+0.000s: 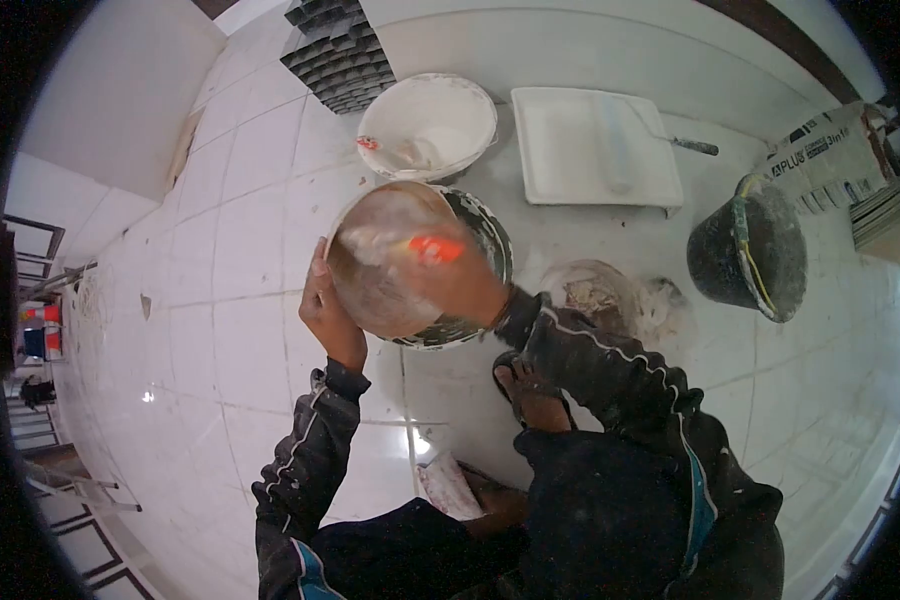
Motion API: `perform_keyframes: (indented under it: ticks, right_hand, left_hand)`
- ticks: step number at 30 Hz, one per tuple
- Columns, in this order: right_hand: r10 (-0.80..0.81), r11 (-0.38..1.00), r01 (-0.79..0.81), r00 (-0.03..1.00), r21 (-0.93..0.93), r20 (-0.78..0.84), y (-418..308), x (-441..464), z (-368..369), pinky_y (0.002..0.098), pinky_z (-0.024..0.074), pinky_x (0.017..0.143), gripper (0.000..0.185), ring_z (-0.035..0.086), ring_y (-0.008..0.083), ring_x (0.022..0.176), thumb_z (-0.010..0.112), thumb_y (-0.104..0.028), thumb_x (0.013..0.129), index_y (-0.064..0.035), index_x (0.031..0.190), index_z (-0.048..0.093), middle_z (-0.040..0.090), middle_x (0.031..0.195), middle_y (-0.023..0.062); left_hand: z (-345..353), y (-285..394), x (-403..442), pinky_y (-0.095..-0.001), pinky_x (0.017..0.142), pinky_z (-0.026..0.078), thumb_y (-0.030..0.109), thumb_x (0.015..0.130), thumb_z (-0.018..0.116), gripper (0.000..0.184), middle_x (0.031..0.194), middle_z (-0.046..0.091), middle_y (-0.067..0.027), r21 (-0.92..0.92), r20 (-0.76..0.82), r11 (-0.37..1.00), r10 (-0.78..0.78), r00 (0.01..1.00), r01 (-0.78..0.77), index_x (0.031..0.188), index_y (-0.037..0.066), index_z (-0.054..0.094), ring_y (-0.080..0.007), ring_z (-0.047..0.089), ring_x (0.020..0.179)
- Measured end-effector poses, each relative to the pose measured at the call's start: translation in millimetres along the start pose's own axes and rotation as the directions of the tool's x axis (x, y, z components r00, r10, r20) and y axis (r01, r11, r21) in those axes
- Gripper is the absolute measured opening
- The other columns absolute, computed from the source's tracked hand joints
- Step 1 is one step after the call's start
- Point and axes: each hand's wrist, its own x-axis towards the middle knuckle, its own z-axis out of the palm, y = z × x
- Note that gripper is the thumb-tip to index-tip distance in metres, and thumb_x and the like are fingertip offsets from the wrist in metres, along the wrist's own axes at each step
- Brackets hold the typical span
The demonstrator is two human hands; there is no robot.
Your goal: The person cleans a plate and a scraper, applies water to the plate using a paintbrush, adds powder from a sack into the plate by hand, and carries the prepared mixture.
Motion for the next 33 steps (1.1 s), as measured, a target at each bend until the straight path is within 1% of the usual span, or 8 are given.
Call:
perform_keyframes:
  ticks: [2,3,6,12,18,25,30,33]
  right_hand:
    - [0.419,0.84,-0.422,0.904,0.341,0.086,9,6,-11,0.032,0.0501,0.084,0.021,0.066,0.0207,0.091,0.062,-0.006,0.084,-0.0022,0.103,0.068,0.07,0.098,0.0095]
    - [0.707,0.411,-0.716,0.641,0.564,0.299,10,10,-16,0.0327,0.0491,0.086,0.02,0.065,0.0221,0.091,0.062,-0.008,0.084,-0.0024,0.102,0.068,0.069,0.098,0.0101]
    - [0.586,0.37,-0.597,0.744,0.712,0.32,11,-8,-5,0.032,0.0494,0.083,0.019,0.065,0.0226,0.086,0.062,-0.009,0.084,-0.0024,0.101,0.068,0.069,0.094,0.0126]
    - [0.071,0.992,-0.076,0.996,0.102,0.054,4,-5,0,0.0284,0.05,0.078,0.02,0.063,0.0113,0.087,0.065,-0.006,0.084,-0.0007,0.103,0.068,0.071,0.093,0.0071]
    - [0.575,0.549,-0.633,0.76,0.547,0.302,20,-10,-15,0.0341,0.0507,0.081,0.021,0.066,0.0234,0.083,0.065,-0.01,0.08,-0.0026,0.1,0.068,0.07,0.093,0.0147]
    - [-0.006,0.993,0.004,1.0,0.121,0.015,13,-10,-2,0.0282,0.0505,0.074,0.017,0.066,0.017,0.079,0.061,-0.007,0.086,-0.0016,0.1,0.068,0.071,0.092,0.0088]
    - [0.571,0.609,-0.628,0.771,0.484,0.283,-1,-6,-25,0.0313,0.0528,0.069,0.018,0.067,0.0196,0.079,0.069,-0.006,0.077,-0.0015,0.095,0.068,0.069,0.09,0.0089]
    - [0.442,0.818,-0.391,0.897,0.421,-0.026,-23,-7,-6,0.0308,0.053,0.066,0.019,0.067,0.0223,0.076,0.068,-0.004,0.077,-0.0008,0.095,0.068,0.069,0.088,0.0096]
  left_hand:
    - [-5,-12,-4,-0.0304,0.097,0.043,0.034,0.101,0.045,0.05,0.128,0.057,-0.0167,-0.108,-0.023,0.994,-0.025,0.999,0.022,0.128,-0.009,0.053,-0.0193,0.056,0.111]
    - [-4,-13,-4,-0.0302,0.097,0.043,0.033,0.102,0.044,0.05,0.128,0.057,-0.0168,-0.216,-0.036,0.975,-0.051,0.998,0.042,0.128,-0.009,0.053,-0.0194,0.056,0.111]
    - [-10,-11,2,-0.0302,0.097,0.043,0.032,0.102,0.043,0.05,0.129,0.056,-0.0166,-0.329,-0.031,0.936,-0.144,0.989,0.126,0.129,-0.009,0.052,-0.0194,0.056,0.112]
    - [1,-24,-4,-0.0305,0.097,0.043,0.032,0.101,0.044,0.049,0.128,0.057,-0.0161,-0.151,-0.004,0.987,-0.061,0.998,0.059,0.13,-0.008,0.051,-0.0187,0.055,0.113]
    - [-6,-19,5,-0.0312,0.1,0.041,0.032,0.101,0.046,0.047,0.126,0.059,-0.0157,-0.23,-0.041,0.968,-0.11,0.993,0.097,0.127,-0.007,0.055,-0.0191,0.054,0.114]
    - [0,-12,-5,-0.0315,0.099,0.042,0.036,0.102,0.042,0.053,0.127,0.057,-0.0154,-0.097,0.067,0.995,-0.03,0.997,0.037,0.132,-0.007,0.049,-0.0197,0.055,0.113]
    - [-11,-8,5,-0.0315,0.099,0.043,0.037,0.102,0.04,0.057,0.129,0.055,-0.0155,-0.373,0.075,0.913,-0.148,0.986,0.165,0.137,-0.008,0.041,-0.0197,0.055,0.113]
    - [-6,-9,5,-0.0315,0.098,0.044,0.036,0.102,0.04,0.056,0.129,0.054,-0.0164,-0.455,0.074,0.882,-0.101,0.992,0.124,0.137,-0.008,0.041,-0.02,0.054,0.115]
